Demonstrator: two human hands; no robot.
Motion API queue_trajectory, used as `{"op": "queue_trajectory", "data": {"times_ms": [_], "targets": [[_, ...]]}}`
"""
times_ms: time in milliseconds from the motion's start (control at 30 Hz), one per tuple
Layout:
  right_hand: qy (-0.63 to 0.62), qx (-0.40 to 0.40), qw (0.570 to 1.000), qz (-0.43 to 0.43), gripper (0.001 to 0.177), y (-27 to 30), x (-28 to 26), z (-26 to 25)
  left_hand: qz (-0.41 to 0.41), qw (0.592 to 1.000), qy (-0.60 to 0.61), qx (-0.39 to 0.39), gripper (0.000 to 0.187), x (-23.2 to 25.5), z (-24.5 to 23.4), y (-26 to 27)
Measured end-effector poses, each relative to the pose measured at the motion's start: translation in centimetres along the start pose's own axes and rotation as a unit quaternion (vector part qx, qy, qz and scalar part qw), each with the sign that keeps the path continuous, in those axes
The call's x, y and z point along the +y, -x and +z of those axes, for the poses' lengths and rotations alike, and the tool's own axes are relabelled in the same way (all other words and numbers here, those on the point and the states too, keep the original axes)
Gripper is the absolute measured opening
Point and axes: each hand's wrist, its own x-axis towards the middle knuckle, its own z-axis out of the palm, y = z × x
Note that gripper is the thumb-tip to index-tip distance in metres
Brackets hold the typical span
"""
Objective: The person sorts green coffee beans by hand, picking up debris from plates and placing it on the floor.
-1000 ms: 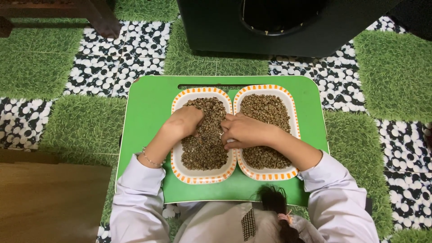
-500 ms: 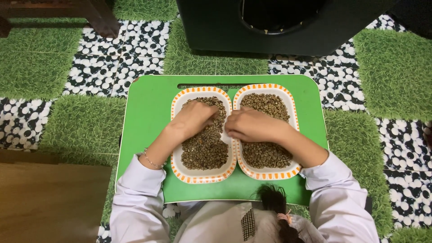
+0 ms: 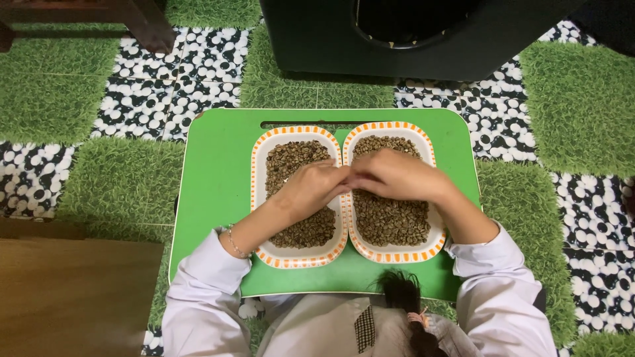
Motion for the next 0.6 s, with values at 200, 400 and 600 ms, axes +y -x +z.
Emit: {"op": "queue_trajectory", "data": {"times_ms": [200,400,600], "targets": [[-0.186,0.166,0.968,-0.017,0.018,0.1,-0.8,1.3,-0.002,0.989,-0.068,0.133,0.019,2.5,-2.3,0.4],[-0.206,0.211,0.955,-0.027,0.013,-1.1,0.8,2.8,0.006,0.975,-0.138,0.176,0.010,4.1,-2.2,0.6],[-0.221,0.184,0.956,-0.062,0.012,-1.8,2.1,3.1,0.027,0.960,-0.197,0.198,0.011,4.6,-2.2,0.5]]}}
